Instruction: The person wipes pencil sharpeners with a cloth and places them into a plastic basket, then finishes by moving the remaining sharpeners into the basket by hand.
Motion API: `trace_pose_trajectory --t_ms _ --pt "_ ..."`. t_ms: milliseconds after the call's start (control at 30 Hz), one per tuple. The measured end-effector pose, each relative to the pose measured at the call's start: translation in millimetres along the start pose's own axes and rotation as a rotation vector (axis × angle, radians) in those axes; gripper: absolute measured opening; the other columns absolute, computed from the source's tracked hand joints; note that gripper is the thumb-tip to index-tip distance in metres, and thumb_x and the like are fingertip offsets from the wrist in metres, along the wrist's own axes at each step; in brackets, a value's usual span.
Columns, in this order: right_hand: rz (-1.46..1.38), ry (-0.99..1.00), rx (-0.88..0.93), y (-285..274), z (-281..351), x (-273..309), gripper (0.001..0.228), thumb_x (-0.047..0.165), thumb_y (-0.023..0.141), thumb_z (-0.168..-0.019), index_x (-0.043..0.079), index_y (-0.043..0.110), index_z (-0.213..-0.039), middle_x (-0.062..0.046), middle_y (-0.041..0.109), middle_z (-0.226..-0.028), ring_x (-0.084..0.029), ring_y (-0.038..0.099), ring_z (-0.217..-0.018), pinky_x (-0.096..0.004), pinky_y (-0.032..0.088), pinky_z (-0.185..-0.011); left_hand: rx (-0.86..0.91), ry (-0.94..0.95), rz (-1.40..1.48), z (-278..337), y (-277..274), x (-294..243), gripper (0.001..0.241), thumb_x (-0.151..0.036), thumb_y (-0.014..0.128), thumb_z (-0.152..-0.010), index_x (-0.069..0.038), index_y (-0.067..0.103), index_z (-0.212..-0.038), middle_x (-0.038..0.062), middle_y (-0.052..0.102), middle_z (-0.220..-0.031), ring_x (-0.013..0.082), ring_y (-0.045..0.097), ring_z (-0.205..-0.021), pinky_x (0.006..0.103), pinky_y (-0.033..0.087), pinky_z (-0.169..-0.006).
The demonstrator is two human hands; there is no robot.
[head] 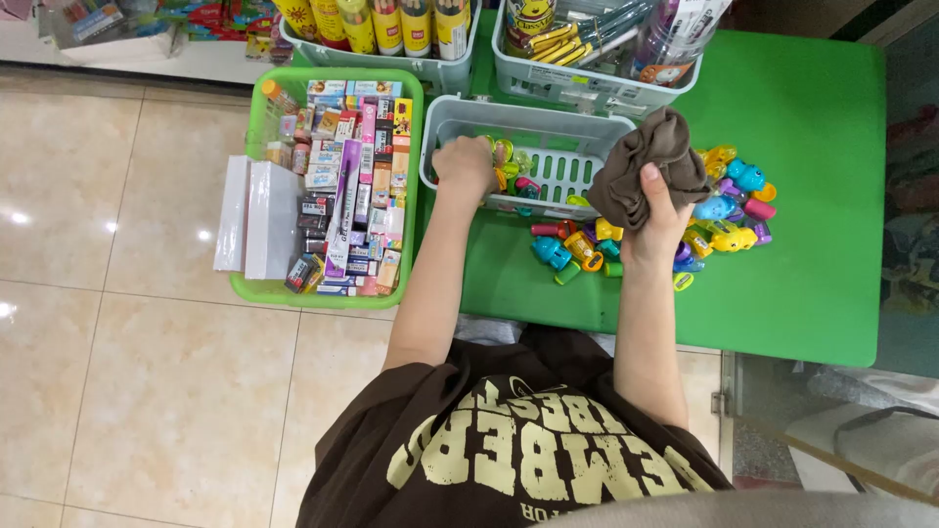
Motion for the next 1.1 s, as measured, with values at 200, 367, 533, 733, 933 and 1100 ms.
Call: trace_pose_trajectory --t_ms 200,367,533,733,933,1100 --pt "-0.003 0.004 0.013 1.1 2.6 4.1 0.053 0.012 0.075 -0.094 0.0 0.054 -0.141 -0.012 0.065 -0.131 -0.025 0.064 -0.124 -0.04 0.051 -0.115 0.117 0.022 -0.005 7.4 -16.6 0.9 0.069 -0.043 0.1 -0.057 -0.01 0.073 -0.112 0.016 0.073 -0.112 0.0335 0.071 -0.109 0.0434 0.057 -0.089" --pt "0.007 -0.016 0.01 2.1 4.4 9.6 0.052 0.013 0.073 -0.095 -0.001 0.055 -0.141 -0.012 0.065 -0.131 -0.025 0.064 -0.123 -0.04 0.05 -0.114 0.001 0.066 0.155 14.0 -17.9 9.6 0.052 -0.032 0.097 -0.057 -0.013 0.078 -0.102 0.016 0.075 -0.104 0.0348 0.072 -0.101 0.0431 0.058 -0.086" --pt "-0.146 0.008 -0.07 -5.9 5.0 6.8 0.051 0.021 0.068 -0.093 -0.002 0.056 -0.137 -0.014 0.066 -0.131 -0.026 0.066 -0.122 -0.039 0.052 -0.111 -0.185 0.095 0.393 55.1 -55.8 11.6 0.042 -0.03 0.094 -0.063 -0.012 0.077 -0.097 0.011 0.078 -0.093 0.0303 0.075 -0.091 0.0422 0.058 -0.081" --pt "0.13 -0.027 -0.077 -22.1 9.0 -18.1 0.05 0.017 0.07 -0.098 -0.004 0.05 -0.139 -0.013 0.06 -0.132 -0.025 0.062 -0.121 -0.042 0.051 -0.112 -0.217 0.508 1.283 88.4 -52.3 -11.6 0.036 -0.018 0.085 -0.085 -0.007 0.068 -0.115 0.008 0.075 -0.105 0.0154 0.076 -0.091 0.0282 0.063 -0.078" --pt "0.274 -0.056 0.354 57.7 29.0 19.7 0.068 0.016 0.07 -0.098 0.004 0.039 -0.157 -0.006 0.053 -0.152 -0.017 0.049 -0.145 -0.032 0.035 -0.126 0.017 0.496 1.652 85.4 -21.2 -43.5 0.034 -0.006 0.08 -0.089 -0.001 0.07 -0.12 0.007 0.071 -0.106 0.0113 0.073 -0.083 0.0261 0.06 -0.065" --pt "0.64 -0.251 0.347 46.5 24.1 20.8 0.06 -0.005 0.08 -0.083 0.001 0.054 -0.138 -0.009 0.062 -0.135 -0.017 0.059 -0.125 -0.031 0.047 -0.11 -0.275 0.578 1.409 87.0 -7.5 -67.8 0.021 -0.006 0.085 -0.093 0.001 0.076 -0.111 0.009 0.078 -0.108 0.0114 0.073 -0.086 0.0236 0.058 -0.072"
Point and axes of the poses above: each hand's wrist, its own z-axis away from the middle knuckle, its own y-axis out of the palm, x = y × z, the point moved 4 cm from there along -z, towards the middle knuckle
